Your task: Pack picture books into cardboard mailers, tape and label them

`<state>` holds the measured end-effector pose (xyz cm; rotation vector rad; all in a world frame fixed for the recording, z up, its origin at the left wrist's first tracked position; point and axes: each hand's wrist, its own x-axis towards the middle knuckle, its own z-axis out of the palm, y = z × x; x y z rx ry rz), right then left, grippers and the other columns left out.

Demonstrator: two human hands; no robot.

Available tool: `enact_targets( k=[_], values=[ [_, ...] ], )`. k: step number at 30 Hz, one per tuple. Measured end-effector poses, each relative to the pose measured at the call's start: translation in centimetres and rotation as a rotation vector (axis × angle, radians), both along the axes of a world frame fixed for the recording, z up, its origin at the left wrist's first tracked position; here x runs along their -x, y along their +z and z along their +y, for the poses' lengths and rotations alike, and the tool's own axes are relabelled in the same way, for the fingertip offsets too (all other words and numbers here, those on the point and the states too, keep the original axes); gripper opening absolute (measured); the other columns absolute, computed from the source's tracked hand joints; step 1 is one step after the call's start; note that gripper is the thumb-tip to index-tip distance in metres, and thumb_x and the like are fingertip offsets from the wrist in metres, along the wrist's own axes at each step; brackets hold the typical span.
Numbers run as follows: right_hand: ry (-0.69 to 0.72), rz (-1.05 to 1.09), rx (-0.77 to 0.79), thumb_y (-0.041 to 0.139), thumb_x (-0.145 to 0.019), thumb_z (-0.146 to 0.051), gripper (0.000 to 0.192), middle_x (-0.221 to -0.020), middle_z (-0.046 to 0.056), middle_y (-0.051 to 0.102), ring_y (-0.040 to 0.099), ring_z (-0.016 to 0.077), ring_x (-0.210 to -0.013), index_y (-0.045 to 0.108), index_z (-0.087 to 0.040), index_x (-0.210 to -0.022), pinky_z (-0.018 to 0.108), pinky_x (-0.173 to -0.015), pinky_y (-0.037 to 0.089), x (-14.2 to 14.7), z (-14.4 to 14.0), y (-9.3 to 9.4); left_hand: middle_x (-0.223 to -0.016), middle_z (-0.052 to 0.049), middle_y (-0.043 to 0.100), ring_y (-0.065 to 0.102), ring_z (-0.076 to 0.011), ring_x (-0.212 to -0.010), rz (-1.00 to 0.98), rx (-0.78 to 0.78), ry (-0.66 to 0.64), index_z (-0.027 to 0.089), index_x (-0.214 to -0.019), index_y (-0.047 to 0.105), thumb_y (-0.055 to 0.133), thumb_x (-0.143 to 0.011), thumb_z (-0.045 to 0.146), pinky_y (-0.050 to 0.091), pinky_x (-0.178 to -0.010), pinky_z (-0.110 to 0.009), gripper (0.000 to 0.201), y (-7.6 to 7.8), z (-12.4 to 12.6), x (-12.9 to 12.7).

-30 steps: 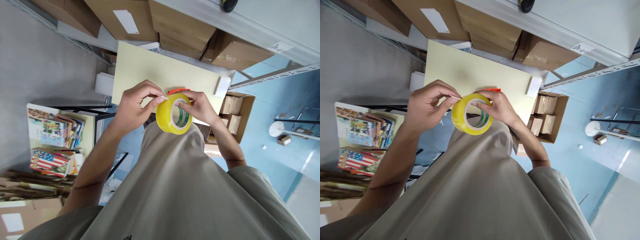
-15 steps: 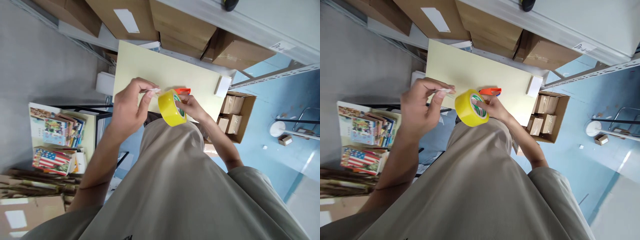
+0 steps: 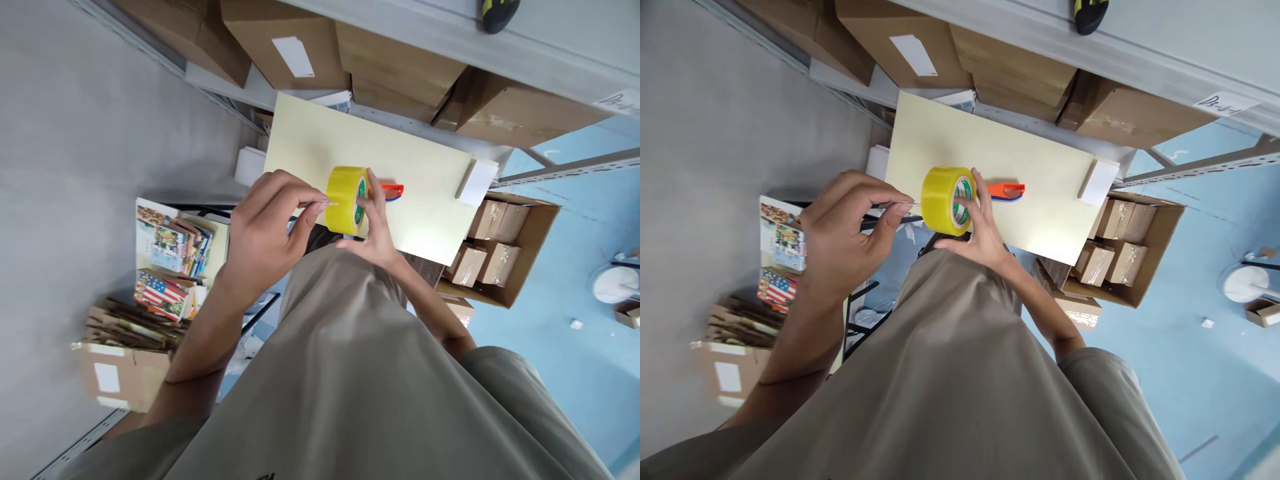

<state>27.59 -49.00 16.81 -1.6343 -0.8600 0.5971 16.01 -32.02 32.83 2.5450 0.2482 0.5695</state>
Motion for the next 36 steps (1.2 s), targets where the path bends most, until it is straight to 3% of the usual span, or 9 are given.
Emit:
enact_targets(
  k=[2, 3, 6, 9, 13, 20, 27, 33, 36],
  values=[
    [-0.003, -0.096, 0.037, 0.077, -0.094, -0.085, 0.067, -0.176, 0.015, 0.043, 0.022, 0.0498, -0.175, 0.068, -0.031, -0.133, 0.083, -0.135, 0.028, 0.8, -0.2, -0.3, -0.103, -0.002, 0.080, 0.077, -0.0192, -0.099, 0.017, 0.011, -0.002, 0.028, -0.109, 0.072, 0.067, -0.115, 0.027, 0.063, -0.092, -0.037, 0.009, 0.4, 0.1, -0.5],
    [-0.005, -0.128, 0.038, 0.076, -0.098, -0.079, 0.059, -0.170, 0.015, 0.050, 0.029, 0.0492, -0.173, 0.069, -0.031, -0.130, 0.082, -0.135, 0.030, 1.1, -0.2, -0.5, -0.102, -0.002, 0.080, 0.077, -0.0192, -0.098, 0.032, 0.025, 0.003, 0.028, -0.108, 0.073, 0.067, -0.115, 0.029, 0.063, -0.091, -0.036, 0.010, 0.6, 0.1, -0.8],
    [0.055, -0.203, -0.037, 0.068, -0.107, -0.070, 0.043, -0.133, 0.014, 0.072, 0.062, 0.0417, -0.147, 0.069, -0.029, -0.121, 0.074, -0.129, 0.045, 1.3, -0.4, -0.9, -0.098, -0.002, 0.080, 0.076, -0.0183, -0.092, 0.093, 0.113, 0.079, 0.027, -0.104, 0.077, 0.070, -0.114, 0.036, 0.063, -0.085, -0.034, 0.016, 1.1, 0.7, -1.3],
    [0.194, -0.230, -0.050, 0.061, -0.109, -0.074, 0.047, -0.101, 0.009, 0.074, 0.076, 0.0339, -0.111, 0.065, -0.027, -0.111, 0.058, -0.107, 0.063, 0.6, -0.9, -0.2, -0.097, 0.000, 0.081, 0.075, -0.0163, -0.088, 0.119, 0.235, 0.163, 0.026, -0.101, 0.080, 0.074, -0.111, 0.039, 0.062, -0.081, -0.032, 0.018, 0.3, 2.1, -1.4],
    [0.282, -0.155, 0.162, 0.058, -0.107, -0.081, 0.056, -0.078, 0.003, 0.069, 0.071, 0.0249, -0.073, 0.063, -0.026, -0.104, 0.039, -0.073, 0.058, -1.4, -1.7, 1.0, -0.096, -0.002, 0.081, 0.075, -0.0170, -0.086, 0.178, 0.442, 0.186, 0.023, -0.100, 0.080, 0.079, -0.106, 0.046, 0.063, -0.079, -0.031, 0.024, -3.5, 3.8, -0.9],
    [0.327, 0.125, 0.637, 0.051, -0.111, -0.077, 0.055, -0.064, 0.000, 0.069, 0.070, 0.0231, -0.065, 0.056, -0.028, -0.087, 0.036, -0.073, 0.052, -4.8, -3.2, 1.2, -0.095, -0.005, 0.081, 0.076, -0.0198, -0.089, 0.245, 0.671, 0.311, 0.020, -0.100, 0.079, 0.079, -0.101, 0.051, 0.065, -0.082, -0.031, 0.031, -10.5, 5.1, 0.7],
    [0.515, 0.073, 0.697, 0.067, -0.106, -0.063, 0.041, -0.074, 0.001, 0.072, 0.067, 0.0215, -0.069, 0.061, -0.027, -0.089, 0.036, -0.069, 0.046, -4.3, -1.0, 2.8, -0.098, -0.005, 0.081, 0.075, -0.0195, -0.088, 0.219, 0.810, 0.463, 0.022, -0.097, 0.075, 0.081, -0.095, 0.052, 0.064, -0.079, -0.030, 0.031, -17.4, 9.1, 3.6],
    [0.365, 0.072, 0.948, 0.059, -0.110, -0.064, 0.044, -0.060, 0.001, 0.069, 0.071, 0.0256, -0.066, 0.061, -0.028, -0.086, 0.041, -0.074, 0.052, -3.9, 3.6, 0.5, -0.099, -0.004, 0.080, 0.075, -0.0191, -0.089, 0.219, 0.739, 0.545, 0.023, -0.102, 0.073, 0.073, -0.100, 0.053, 0.063, -0.078, -0.029, 0.030, -19.0, 11.9, 6.2],
    [0.416, 0.080, 0.960, 0.056, -0.113, -0.059, 0.038, -0.067, 0.001, 0.074, 0.074, 0.0262, -0.069, 0.063, -0.026, -0.097, 0.043, -0.080, 0.055, -4.1, 5.0, -0.7, -0.098, -0.004, 0.081, 0.074, -0.0188, -0.087, 0.215, 0.772, 0.552, 0.023, -0.102, 0.074, 0.074, -0.099, 0.053, 0.063, -0.074, -0.029, 0.030, -19.6, 14.0, 7.2]
  ],
)
